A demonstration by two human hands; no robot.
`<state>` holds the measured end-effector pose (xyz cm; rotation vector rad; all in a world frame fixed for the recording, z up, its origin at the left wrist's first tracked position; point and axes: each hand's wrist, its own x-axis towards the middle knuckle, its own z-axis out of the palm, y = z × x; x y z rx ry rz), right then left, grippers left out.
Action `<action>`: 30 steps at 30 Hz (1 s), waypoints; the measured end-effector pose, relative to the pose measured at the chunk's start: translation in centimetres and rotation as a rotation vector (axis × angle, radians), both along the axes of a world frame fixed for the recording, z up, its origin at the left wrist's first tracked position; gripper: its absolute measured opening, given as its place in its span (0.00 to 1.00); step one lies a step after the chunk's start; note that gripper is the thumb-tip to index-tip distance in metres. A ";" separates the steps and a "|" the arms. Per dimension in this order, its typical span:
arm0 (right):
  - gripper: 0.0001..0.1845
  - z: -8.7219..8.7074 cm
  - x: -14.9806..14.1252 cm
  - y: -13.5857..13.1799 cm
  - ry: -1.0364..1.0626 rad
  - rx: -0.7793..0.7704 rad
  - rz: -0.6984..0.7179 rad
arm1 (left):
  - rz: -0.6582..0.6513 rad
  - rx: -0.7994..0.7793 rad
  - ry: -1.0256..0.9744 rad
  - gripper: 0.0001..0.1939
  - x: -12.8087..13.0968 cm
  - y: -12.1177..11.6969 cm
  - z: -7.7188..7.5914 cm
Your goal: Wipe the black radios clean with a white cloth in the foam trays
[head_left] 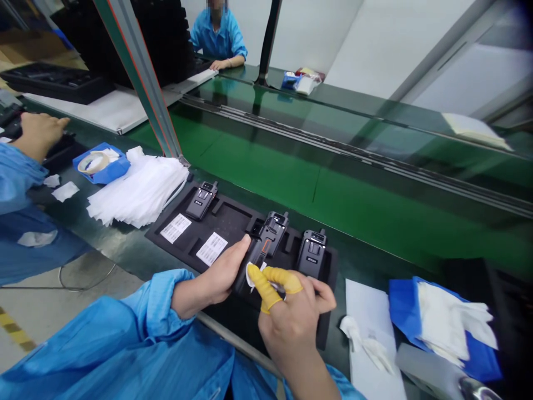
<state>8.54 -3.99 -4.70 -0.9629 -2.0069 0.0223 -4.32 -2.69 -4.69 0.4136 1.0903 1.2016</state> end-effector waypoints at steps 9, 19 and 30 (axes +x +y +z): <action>0.22 -0.3 0.1 0.0 0.012 -0.023 0.003 | -0.002 0.011 0.010 0.28 0.0 0.0 0.0; 0.24 -0.2 0.1 -0.1 0.020 -0.052 0.019 | -0.014 0.063 0.076 0.26 -0.2 -0.3 -0.1; 0.21 0.1 0.9 -1.3 0.084 -0.092 0.115 | -0.002 0.136 0.145 0.25 -0.1 0.3 0.2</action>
